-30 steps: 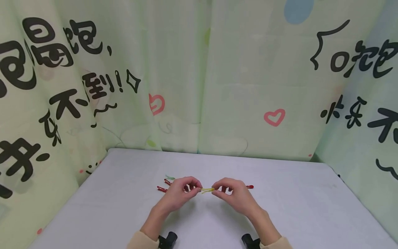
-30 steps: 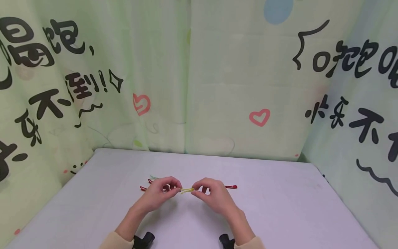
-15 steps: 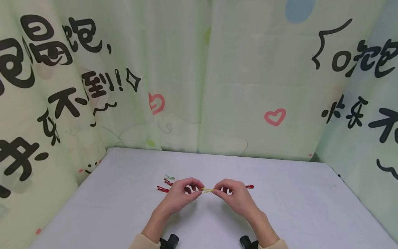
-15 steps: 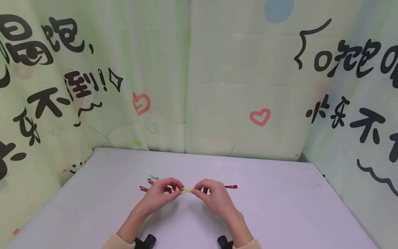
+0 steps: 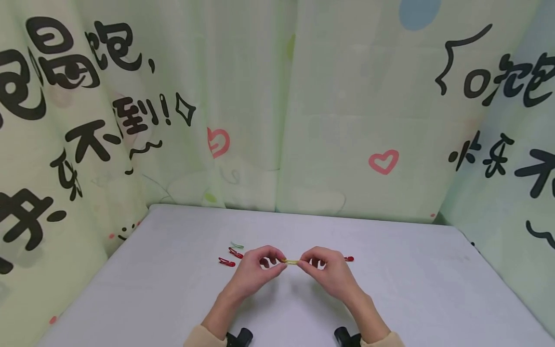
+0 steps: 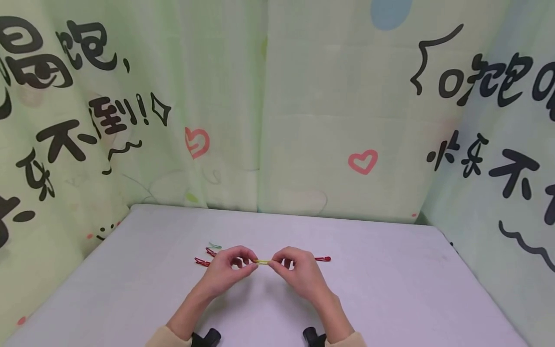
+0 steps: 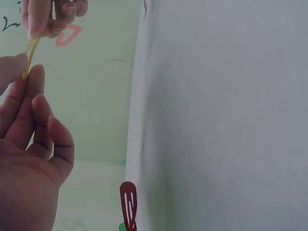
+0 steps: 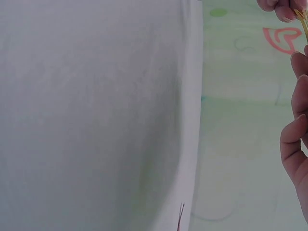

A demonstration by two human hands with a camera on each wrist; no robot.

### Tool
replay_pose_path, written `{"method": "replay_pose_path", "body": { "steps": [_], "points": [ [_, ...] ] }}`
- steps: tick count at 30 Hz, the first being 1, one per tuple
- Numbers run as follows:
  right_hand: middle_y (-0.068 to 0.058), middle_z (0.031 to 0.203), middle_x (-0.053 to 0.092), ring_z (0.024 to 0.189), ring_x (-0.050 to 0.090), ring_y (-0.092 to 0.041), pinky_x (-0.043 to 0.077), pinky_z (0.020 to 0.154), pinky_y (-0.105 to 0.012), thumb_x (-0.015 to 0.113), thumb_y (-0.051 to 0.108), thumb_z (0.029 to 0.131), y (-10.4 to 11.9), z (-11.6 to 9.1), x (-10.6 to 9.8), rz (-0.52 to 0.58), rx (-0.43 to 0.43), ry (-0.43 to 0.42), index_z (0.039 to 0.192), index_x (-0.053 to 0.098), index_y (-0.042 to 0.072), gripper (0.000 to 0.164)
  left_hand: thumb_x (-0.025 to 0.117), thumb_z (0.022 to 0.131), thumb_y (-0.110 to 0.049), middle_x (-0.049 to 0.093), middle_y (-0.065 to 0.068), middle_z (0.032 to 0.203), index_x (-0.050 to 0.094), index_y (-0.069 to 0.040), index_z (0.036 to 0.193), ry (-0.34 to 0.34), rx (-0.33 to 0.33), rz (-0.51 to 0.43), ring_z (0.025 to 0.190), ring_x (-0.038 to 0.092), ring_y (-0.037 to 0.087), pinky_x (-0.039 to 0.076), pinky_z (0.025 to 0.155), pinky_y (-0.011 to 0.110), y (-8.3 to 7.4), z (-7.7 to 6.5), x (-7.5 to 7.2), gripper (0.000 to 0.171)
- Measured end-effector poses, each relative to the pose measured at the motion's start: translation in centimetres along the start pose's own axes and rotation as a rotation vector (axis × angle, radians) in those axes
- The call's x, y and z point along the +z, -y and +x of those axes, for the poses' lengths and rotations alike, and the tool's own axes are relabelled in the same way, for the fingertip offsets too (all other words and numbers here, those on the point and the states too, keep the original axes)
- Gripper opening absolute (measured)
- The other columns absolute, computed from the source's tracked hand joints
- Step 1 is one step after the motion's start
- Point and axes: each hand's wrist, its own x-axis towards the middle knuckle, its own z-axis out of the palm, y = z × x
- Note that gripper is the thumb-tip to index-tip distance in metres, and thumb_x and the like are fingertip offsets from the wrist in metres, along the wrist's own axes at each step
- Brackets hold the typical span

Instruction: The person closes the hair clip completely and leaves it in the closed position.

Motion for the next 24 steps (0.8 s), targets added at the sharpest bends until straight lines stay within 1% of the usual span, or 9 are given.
{"method": "replay_pose_path", "body": {
  "steps": [3,6,10,12,15,18,24],
  "points": [
    [0.017,0.077,0.064,0.068,0.052,-0.009,0.044,0.059,-0.027,0.081,0.007,0.085,0.03,0.03,0.08,0.004,-0.01,-0.003,0.084,0.074,0.022,0.016,0.078,0.089,-0.012,0.067,-0.009,0.086,0.074,-0.013,0.095,-0.009,-0.001,-0.007,0.085,0.059,0.018,0.047,0.076,0.029,-0.04,0.04,0.02,0.008],
    [0.017,0.076,0.063,0.067,0.052,-0.009,0.044,0.058,-0.027,0.081,0.004,0.084,0.07,0.03,0.13,0.0,-0.009,-0.009,0.084,0.074,0.021,0.018,0.078,0.089,-0.01,0.068,-0.007,0.084,0.074,-0.011,0.093,-0.011,-0.008,-0.033,0.08,0.059,0.015,0.048,0.071,0.028,0.07,0.18,-0.01,0.006],
    [0.017,0.074,0.063,0.066,0.052,-0.009,0.044,0.058,-0.026,0.081,0.002,0.083,0.2,0.03,0.27,0.006,-0.002,-0.017,0.082,0.074,0.019,0.018,0.078,0.088,-0.008,0.069,-0.002,0.084,0.075,-0.007,0.093,-0.011,-0.028,-0.086,0.076,0.059,0.015,0.048,0.066,0.025,0.38,0.37,0.0,0.005],
    [0.017,0.074,0.063,0.066,0.052,-0.009,0.045,0.058,-0.025,0.081,0.002,0.083,0.31,0.07,0.35,0.007,-0.001,-0.022,0.082,0.074,0.018,0.018,0.079,0.088,-0.007,0.07,0.0,0.085,0.075,-0.006,0.092,-0.018,-0.034,-0.103,0.077,0.059,0.016,0.048,0.065,0.025,0.5,0.46,0.04,0.006],
    [0.017,0.073,0.063,0.065,0.052,-0.009,0.045,0.058,-0.025,0.081,0.001,0.083,0.49,0.08,0.45,0.0,0.009,-0.036,0.082,0.074,0.017,0.017,0.079,0.087,-0.008,0.071,0.001,0.085,0.076,-0.006,0.092,-0.039,-0.03,-0.1,0.078,0.06,0.017,0.049,0.066,0.025,0.5,0.51,0.11,0.006],
    [0.017,0.072,0.062,0.065,0.052,-0.008,0.046,0.058,-0.025,0.081,0.001,0.083,0.61,0.06,0.58,-0.008,0.016,-0.051,0.081,0.074,0.017,0.018,0.079,0.088,-0.009,0.071,-0.002,0.085,0.076,-0.008,0.091,-0.063,-0.029,-0.079,0.08,0.061,0.017,0.051,0.067,0.026,0.44,0.48,0.21,0.005],
    [0.016,0.071,0.062,0.064,0.052,-0.007,0.045,0.058,-0.024,0.08,-0.002,0.082,0.65,-0.02,0.84,-0.012,-0.003,-0.08,0.08,0.073,0.015,0.019,0.079,0.087,-0.008,0.07,-0.003,0.084,0.076,-0.008,0.09,-0.099,-0.039,-0.066,0.081,0.062,0.018,0.052,0.067,0.027,0.36,0.47,0.52,0.004]
  ]
}}
